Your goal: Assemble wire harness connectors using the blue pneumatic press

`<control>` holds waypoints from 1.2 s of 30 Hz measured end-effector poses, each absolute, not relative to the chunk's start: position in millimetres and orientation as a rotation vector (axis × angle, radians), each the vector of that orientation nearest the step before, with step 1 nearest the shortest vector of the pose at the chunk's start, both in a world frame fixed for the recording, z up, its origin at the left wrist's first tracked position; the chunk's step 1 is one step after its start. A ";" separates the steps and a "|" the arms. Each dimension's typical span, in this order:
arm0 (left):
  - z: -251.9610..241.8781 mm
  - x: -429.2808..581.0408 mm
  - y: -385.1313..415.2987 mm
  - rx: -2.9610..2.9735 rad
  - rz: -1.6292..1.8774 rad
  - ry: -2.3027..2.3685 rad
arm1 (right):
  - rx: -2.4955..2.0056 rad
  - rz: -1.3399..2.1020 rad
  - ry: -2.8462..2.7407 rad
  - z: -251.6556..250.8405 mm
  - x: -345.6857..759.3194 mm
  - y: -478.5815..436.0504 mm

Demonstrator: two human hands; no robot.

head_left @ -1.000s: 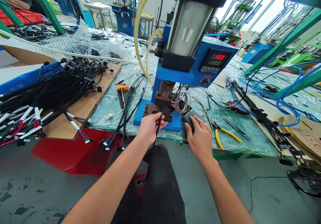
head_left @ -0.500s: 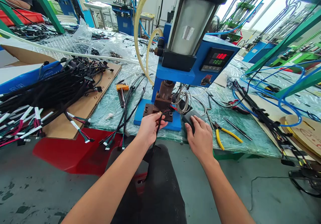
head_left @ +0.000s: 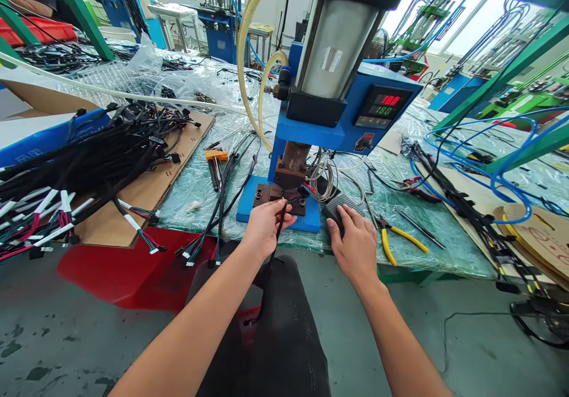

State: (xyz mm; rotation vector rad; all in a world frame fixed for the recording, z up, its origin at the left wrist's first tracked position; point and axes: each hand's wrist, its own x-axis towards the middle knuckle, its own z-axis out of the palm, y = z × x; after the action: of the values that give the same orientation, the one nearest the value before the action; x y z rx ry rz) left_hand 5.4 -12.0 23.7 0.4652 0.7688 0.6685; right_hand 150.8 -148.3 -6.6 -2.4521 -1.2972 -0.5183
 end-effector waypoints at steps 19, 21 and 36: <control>36.2 -16.4 -26.6 0.563 0.619 0.697 | -2.343 -0.340 -1.317 -5.3 151.3 -155.6; 36.8 -28.3 -36.2 0.610 0.613 0.676 | -2.269 -0.256 -1.292 0.4 146.2 -160.0; 33.8 -101.6 -99.0 0.928 0.730 0.730 | -1.645 0.790 -1.024 75.2 25.6 -170.2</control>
State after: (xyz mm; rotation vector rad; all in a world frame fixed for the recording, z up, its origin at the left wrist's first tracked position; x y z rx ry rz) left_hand -101.6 -99.0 33.8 0.9276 0.7301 0.7301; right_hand 25.6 -170.2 75.2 -1.6447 -1.0238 0.7903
